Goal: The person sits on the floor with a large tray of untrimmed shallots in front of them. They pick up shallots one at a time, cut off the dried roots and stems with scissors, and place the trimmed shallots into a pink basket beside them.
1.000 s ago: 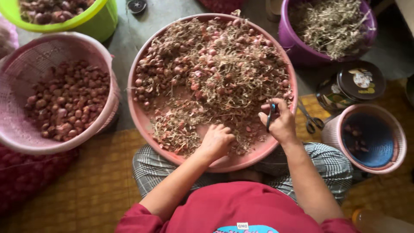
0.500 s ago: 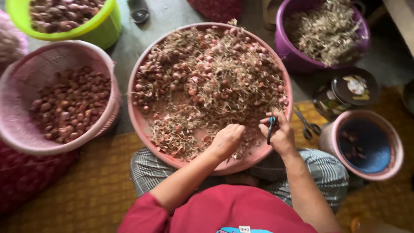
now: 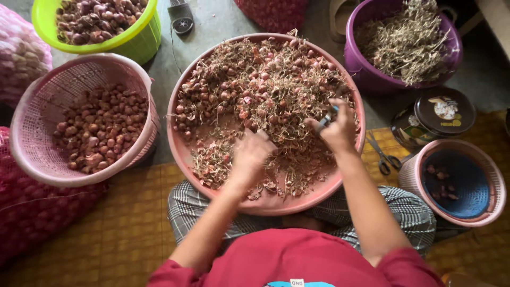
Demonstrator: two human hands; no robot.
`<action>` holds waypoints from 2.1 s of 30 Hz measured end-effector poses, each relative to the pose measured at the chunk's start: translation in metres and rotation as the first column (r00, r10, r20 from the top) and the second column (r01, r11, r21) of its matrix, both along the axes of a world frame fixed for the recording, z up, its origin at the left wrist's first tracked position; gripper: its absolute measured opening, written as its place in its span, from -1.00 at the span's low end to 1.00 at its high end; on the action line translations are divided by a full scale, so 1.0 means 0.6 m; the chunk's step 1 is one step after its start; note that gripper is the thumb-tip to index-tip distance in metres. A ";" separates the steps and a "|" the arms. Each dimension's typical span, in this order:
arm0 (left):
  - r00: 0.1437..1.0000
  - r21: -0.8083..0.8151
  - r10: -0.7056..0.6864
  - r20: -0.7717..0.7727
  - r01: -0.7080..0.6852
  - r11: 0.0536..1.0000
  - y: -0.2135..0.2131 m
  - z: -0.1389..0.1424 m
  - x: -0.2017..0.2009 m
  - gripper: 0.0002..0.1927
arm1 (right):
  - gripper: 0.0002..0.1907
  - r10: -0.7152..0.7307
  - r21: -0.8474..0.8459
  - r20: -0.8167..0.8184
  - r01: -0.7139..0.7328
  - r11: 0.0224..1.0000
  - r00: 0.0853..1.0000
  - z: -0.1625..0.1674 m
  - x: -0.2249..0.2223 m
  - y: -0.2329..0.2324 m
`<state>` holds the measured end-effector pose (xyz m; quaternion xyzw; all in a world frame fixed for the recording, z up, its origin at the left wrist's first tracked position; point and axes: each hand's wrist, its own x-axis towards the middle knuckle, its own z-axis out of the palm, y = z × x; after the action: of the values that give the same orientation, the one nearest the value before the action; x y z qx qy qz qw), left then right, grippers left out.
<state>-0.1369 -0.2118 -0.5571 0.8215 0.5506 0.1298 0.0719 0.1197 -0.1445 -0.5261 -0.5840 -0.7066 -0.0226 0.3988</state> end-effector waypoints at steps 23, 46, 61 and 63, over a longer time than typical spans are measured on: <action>0.947 0.212 -0.059 0.315 -0.010 0.977 -0.051 -0.065 0.028 -0.82 | -0.66 0.223 -0.143 -0.580 -0.368 0.919 0.783 0.061 -0.010 0.084; 0.945 0.249 -0.055 0.321 -0.028 0.968 0.019 -0.094 0.016 -0.65 | -0.51 -0.505 -0.428 -0.206 0.387 0.817 0.838 0.007 0.079 -0.093; 0.707 0.064 0.116 0.698 -0.223 0.973 -0.037 -0.075 0.014 -0.74 | -0.67 -0.372 -0.401 -0.308 0.235 0.885 0.876 -0.002 0.093 -0.143; 0.530 -0.213 0.298 0.794 -0.217 0.953 -0.033 -0.059 0.012 -0.77 | -0.56 -0.381 -0.350 -0.119 0.321 0.880 0.917 0.009 0.093 -0.149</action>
<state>-0.1298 -0.2317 -0.5924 0.5732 0.5745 0.4794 0.3341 0.1757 -0.2339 -0.5207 -0.7596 -0.5427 0.0752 0.3505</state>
